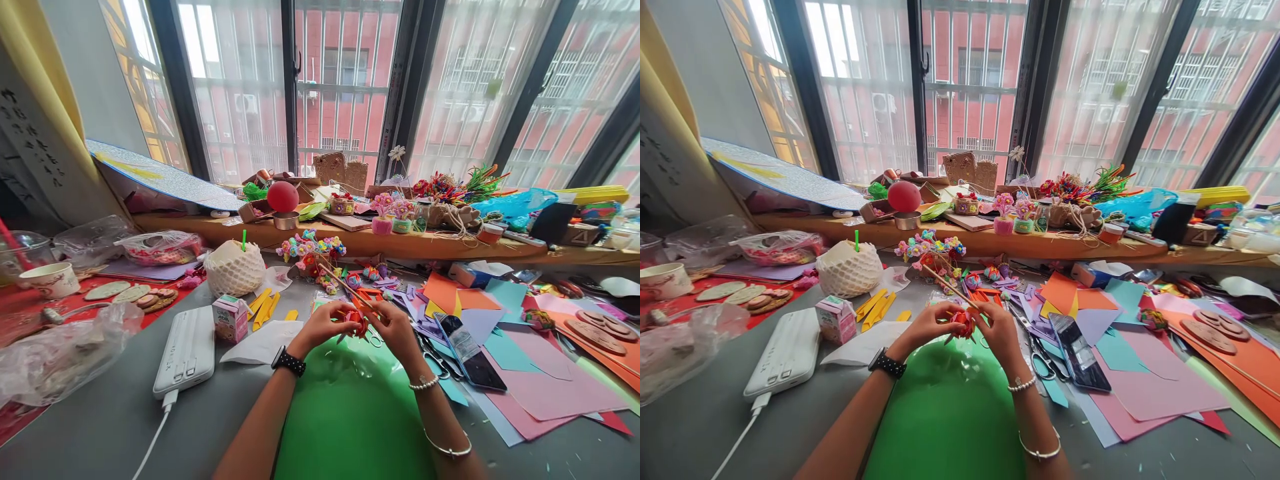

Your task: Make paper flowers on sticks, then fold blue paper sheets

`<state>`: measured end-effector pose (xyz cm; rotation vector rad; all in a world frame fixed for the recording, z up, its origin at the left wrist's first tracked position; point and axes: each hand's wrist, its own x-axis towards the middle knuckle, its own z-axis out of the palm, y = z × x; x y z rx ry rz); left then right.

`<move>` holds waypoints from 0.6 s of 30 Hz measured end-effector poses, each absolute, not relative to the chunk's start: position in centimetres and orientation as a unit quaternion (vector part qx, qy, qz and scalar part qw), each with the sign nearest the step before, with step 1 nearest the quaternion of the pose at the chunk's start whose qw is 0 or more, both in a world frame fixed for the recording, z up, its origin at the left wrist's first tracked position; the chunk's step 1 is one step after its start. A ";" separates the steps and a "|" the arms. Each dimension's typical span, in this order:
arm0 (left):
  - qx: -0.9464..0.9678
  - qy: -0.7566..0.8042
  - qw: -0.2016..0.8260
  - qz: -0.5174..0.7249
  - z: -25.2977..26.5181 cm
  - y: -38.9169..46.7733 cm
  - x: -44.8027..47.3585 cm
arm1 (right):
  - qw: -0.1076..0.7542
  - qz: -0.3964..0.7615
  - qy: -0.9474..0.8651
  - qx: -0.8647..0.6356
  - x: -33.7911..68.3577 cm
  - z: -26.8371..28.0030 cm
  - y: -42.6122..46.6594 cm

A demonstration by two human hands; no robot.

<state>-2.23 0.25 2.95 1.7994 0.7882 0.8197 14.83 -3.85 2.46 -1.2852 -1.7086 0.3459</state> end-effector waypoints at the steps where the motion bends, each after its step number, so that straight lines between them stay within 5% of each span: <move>1: 0.737 0.323 0.490 0.334 3.0 0.2 -2.2 | 0.467 0.141 -0.701 -0.520 14.8 2.5 -3.8; 18: 0.723 0.320 0.509 0.339 2.6 0.3 -1.8 | 0.445 0.018 -0.674 -0.589 13.7 1.7 -3.8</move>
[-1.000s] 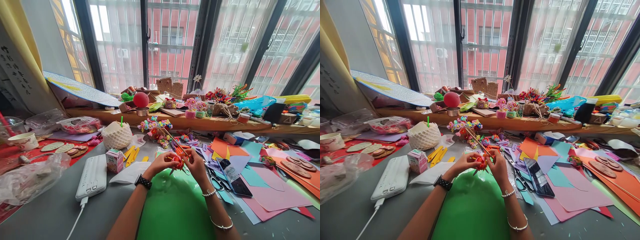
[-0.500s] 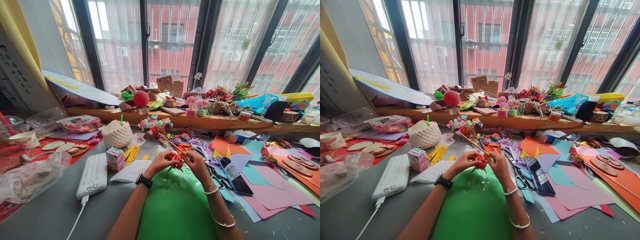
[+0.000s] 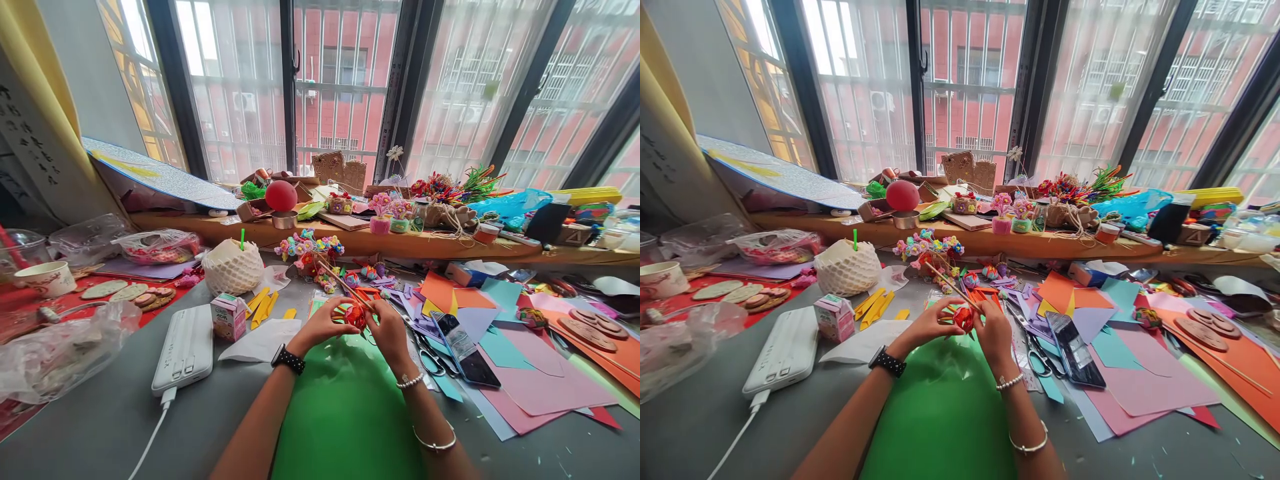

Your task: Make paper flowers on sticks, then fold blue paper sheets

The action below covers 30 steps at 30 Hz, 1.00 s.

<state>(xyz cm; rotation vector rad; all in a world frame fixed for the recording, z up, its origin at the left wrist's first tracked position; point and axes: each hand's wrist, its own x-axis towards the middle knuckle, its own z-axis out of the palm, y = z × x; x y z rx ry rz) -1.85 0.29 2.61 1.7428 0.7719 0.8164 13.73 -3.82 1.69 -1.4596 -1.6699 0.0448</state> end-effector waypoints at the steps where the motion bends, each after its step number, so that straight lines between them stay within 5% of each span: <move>1: 0.729 0.323 0.496 0.345 2.5 0.3 -1.8 | 0.456 0.016 -0.665 -0.591 13.8 1.7 -3.8; 18: 0.745 0.335 0.458 0.350 1.5 0.7 -1.3 | 0.461 0.129 -0.651 -0.589 15.0 1.8 -3.3; 30: 0.788 0.346 0.347 0.374 1.3 0.7 -1.4 | 0.456 -0.011 -0.681 -0.573 14.3 1.3 -3.5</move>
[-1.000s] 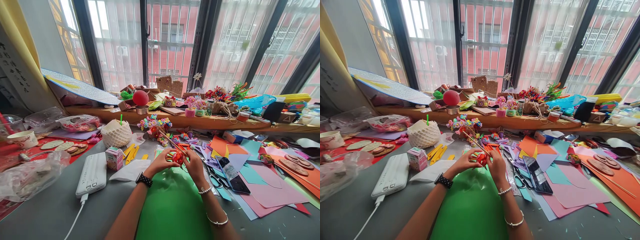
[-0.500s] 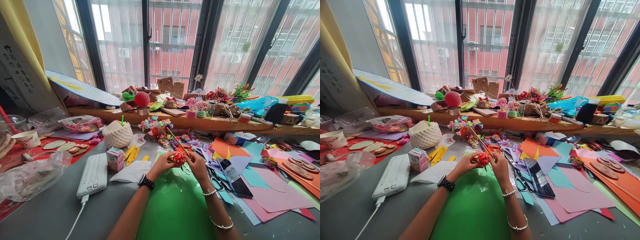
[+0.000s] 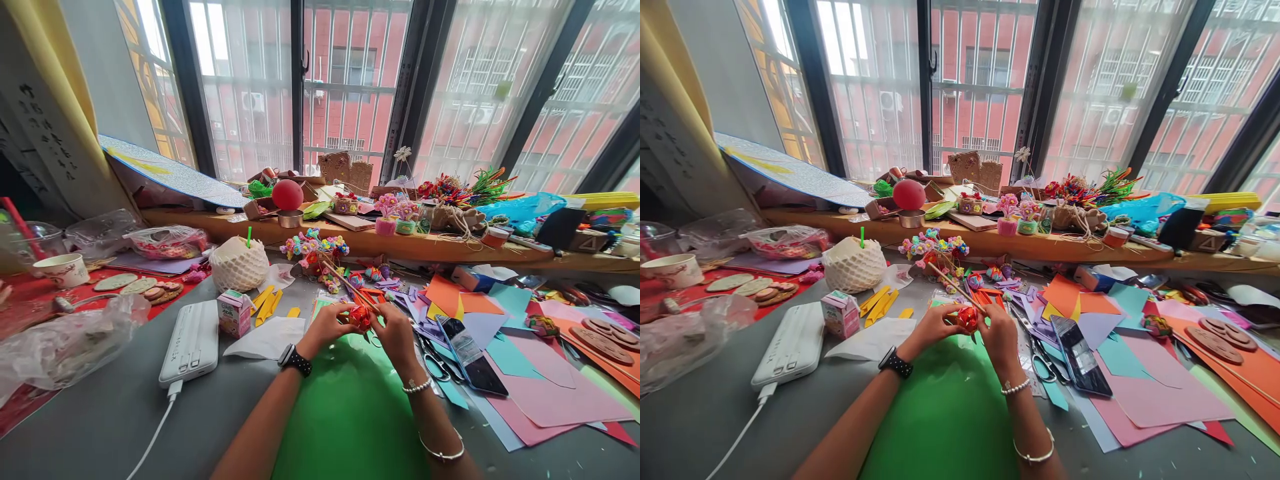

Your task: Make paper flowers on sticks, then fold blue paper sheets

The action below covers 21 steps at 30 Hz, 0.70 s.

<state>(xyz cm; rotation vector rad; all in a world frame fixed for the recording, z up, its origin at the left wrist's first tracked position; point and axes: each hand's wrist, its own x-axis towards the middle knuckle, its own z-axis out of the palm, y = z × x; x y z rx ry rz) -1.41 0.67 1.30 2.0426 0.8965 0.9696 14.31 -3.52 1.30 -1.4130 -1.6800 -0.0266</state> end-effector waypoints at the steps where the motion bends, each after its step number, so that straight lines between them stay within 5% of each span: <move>1: 0.790 0.347 0.341 0.373 1.3 0.7 -1.4 | 0.455 -0.014 -0.683 -0.571 14.3 1.3 -3.6; 13: 0.799 0.372 0.287 0.375 2.0 0.5 -2.1 | 0.476 0.222 -0.691 -0.496 14.4 2.3 -3.9; 21: 0.759 0.376 0.349 0.401 1.8 0.6 -1.7 | 0.483 0.233 -0.667 -0.517 14.4 2.0 -3.5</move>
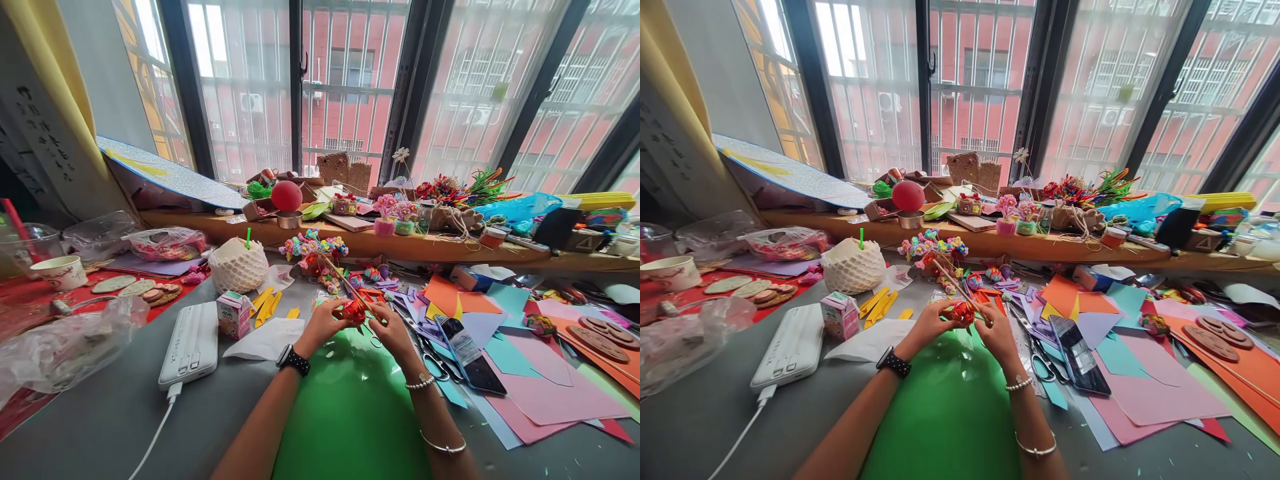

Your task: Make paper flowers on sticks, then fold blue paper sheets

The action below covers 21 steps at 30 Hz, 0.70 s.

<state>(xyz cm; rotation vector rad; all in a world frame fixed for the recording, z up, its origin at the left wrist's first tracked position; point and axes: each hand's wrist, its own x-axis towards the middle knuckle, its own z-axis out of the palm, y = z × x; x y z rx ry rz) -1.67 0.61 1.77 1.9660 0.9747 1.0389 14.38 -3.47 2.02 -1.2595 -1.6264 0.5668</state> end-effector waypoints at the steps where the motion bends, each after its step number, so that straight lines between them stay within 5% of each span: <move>1: 0.743 0.372 0.368 0.418 1.6 0.7 -1.6 | 0.490 0.229 -0.655 -0.527 14.4 2.0 -3.5; 6: 0.673 0.385 0.390 0.497 1.0 1.2 -1.6 | 0.509 0.250 -0.634 -0.526 14.6 2.2 -3.5; 21: 0.570 0.378 0.545 0.485 1.0 1.4 -1.3 | 0.533 0.273 -0.638 -0.484 14.4 2.4 -3.7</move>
